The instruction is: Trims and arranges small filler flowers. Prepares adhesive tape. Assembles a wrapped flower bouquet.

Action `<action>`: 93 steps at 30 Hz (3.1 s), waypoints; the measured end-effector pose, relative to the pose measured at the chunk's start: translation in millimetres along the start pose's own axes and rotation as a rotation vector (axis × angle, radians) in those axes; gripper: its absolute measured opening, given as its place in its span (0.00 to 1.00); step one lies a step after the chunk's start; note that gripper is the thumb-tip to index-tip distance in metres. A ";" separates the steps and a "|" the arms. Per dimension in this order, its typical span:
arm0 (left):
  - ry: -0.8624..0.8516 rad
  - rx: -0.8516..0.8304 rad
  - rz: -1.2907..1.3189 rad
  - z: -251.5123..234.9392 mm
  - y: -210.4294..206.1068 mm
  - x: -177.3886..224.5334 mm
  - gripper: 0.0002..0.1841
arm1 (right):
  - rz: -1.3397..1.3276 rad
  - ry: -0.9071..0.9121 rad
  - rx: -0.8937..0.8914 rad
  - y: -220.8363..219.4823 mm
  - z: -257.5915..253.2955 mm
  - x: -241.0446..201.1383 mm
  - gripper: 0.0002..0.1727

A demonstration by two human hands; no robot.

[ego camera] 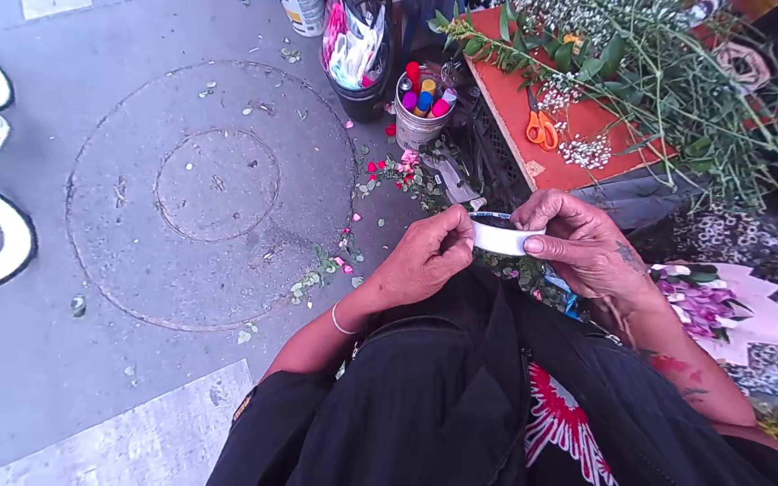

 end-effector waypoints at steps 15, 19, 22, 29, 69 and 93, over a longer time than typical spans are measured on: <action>-0.458 0.418 -0.742 -4.7 -21.0 -28.1 0.19 | 0.188 0.042 0.017 -5.5 -4.1 0.1 0.08; -0.260 0.456 -0.255 -2.3 -20.8 -24.8 0.18 | -0.005 0.074 -0.031 -1.6 -8.7 7.6 0.07; -0.179 0.478 0.111 -0.6 -21.6 -23.6 0.14 | -0.135 0.132 -0.060 0.1 -9.8 21.9 0.06; -0.166 0.456 0.453 0.4 -24.3 -17.6 0.14 | -0.394 0.172 -0.080 2.7 -7.9 55.3 0.07; -0.772 0.222 -0.704 -91.2 -32.6 -18.2 0.15 | 0.489 0.150 0.565 36.3 21.1 -20.6 0.09; -0.583 -0.726 -1.066 -759.8 -320.8 -111.2 0.17 | 0.020 0.078 1.205 649.1 25.6 -87.6 0.07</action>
Point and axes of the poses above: each hand's wrist, its own z-axis away from the middle knuckle, its own y-axis out of the back of the hand, x = y × z, the point moved 1 cm from there along -z, towards the middle knuckle, and after that the axes turned 2 degrees about -x, right-handed, at the moved point
